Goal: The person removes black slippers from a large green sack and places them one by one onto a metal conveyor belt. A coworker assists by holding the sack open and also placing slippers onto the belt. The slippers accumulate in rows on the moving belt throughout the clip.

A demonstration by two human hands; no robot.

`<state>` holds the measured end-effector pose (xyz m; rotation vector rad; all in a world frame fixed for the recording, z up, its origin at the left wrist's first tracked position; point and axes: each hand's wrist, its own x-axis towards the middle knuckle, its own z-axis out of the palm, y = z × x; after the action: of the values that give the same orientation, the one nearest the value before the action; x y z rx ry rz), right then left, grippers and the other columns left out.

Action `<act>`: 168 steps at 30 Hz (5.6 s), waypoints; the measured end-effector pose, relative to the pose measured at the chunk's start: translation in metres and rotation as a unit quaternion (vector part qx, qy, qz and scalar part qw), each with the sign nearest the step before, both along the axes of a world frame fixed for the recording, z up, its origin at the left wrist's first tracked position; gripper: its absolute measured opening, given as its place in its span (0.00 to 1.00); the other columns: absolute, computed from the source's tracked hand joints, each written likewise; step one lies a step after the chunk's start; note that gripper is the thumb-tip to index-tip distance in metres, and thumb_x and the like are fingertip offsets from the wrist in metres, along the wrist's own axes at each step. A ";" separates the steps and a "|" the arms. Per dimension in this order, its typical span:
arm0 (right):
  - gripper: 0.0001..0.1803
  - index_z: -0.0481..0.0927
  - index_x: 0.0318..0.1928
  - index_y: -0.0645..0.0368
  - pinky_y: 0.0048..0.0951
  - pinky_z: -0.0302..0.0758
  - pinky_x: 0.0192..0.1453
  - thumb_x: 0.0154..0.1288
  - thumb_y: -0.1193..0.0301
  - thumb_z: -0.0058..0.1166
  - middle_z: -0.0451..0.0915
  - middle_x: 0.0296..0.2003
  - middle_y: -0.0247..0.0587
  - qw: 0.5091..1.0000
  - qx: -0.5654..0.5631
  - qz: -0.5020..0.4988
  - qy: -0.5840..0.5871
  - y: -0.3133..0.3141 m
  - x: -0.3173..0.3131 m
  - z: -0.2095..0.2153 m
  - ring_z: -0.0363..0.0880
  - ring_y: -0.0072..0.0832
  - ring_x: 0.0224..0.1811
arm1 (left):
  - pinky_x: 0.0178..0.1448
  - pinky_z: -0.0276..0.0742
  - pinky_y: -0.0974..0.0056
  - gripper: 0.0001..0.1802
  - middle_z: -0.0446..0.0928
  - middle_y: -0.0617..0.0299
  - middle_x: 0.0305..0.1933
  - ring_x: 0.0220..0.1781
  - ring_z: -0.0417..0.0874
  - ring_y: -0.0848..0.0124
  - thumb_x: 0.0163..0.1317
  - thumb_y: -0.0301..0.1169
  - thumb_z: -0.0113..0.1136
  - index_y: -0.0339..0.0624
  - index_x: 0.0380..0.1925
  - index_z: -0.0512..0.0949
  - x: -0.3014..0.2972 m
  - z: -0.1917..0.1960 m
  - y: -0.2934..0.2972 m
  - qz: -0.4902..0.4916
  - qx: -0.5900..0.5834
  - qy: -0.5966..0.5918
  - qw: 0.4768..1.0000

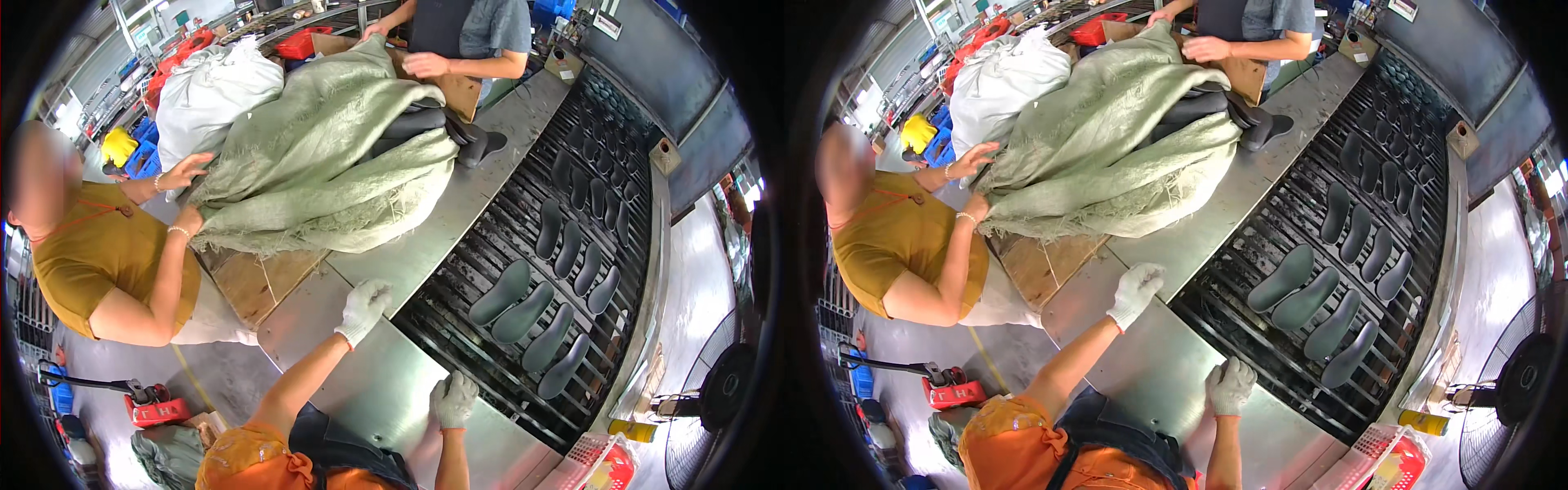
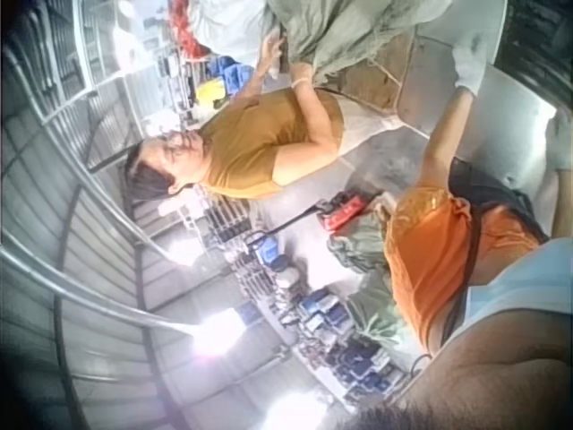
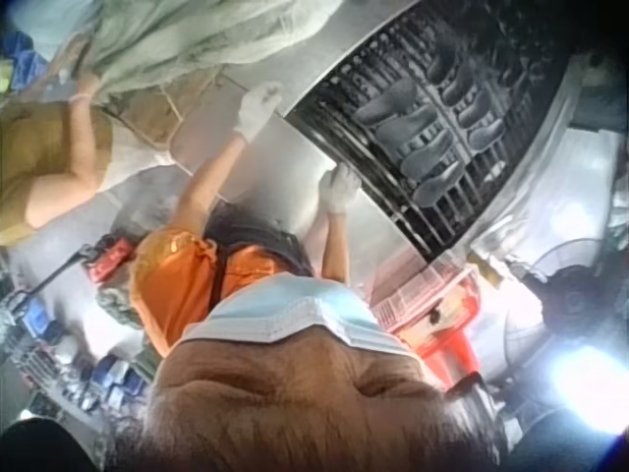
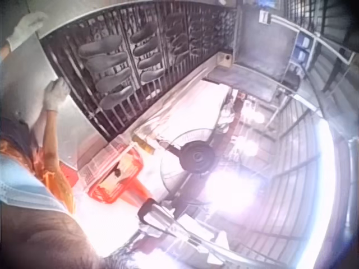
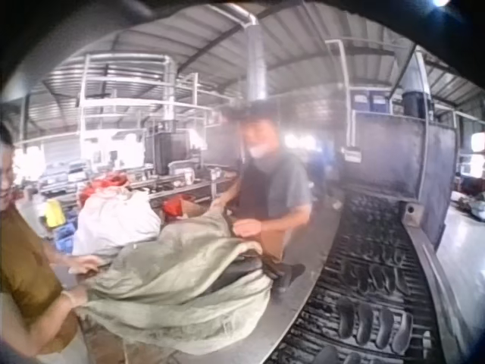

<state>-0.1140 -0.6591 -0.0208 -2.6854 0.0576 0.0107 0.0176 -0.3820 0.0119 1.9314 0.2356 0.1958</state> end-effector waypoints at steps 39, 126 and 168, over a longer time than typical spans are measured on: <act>0.46 0.63 0.73 0.57 0.44 0.72 0.69 0.56 0.61 0.69 0.76 0.62 0.54 0.984 0.169 0.057 -0.010 0.292 0.340 0.038 0.75 0.49 0.66 | 0.55 0.80 0.58 0.29 0.83 0.50 0.47 0.49 0.84 0.58 0.58 0.38 0.72 0.34 0.57 0.78 0.025 -0.006 0.146 -0.028 0.016 0.102 0.994; 0.13 0.80 0.44 0.60 0.25 0.79 0.43 0.58 0.81 0.63 0.84 0.35 0.33 0.771 0.568 -0.240 0.160 0.038 -0.040 0.018 0.80 0.19 0.36 | 0.55 0.78 0.63 0.27 0.83 0.56 0.45 0.49 0.82 0.67 0.53 0.27 0.57 0.32 0.55 0.79 -0.129 -0.004 0.027 -0.143 -0.218 0.236 0.936; 0.19 0.78 0.50 0.58 0.28 0.81 0.52 0.57 0.83 0.60 0.84 0.42 0.34 0.647 0.705 -0.263 -0.123 -0.071 0.149 0.014 0.82 0.23 0.41 | 0.57 0.85 0.58 0.22 0.83 0.54 0.52 0.51 0.86 0.64 0.65 0.20 0.53 0.36 0.60 0.75 0.088 -0.098 -0.198 -0.183 -0.557 0.371 0.720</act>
<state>0.0353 -0.7299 -0.0068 -0.9870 0.5068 -0.3422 0.1058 -0.5798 -0.0860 0.6931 0.3712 -0.8515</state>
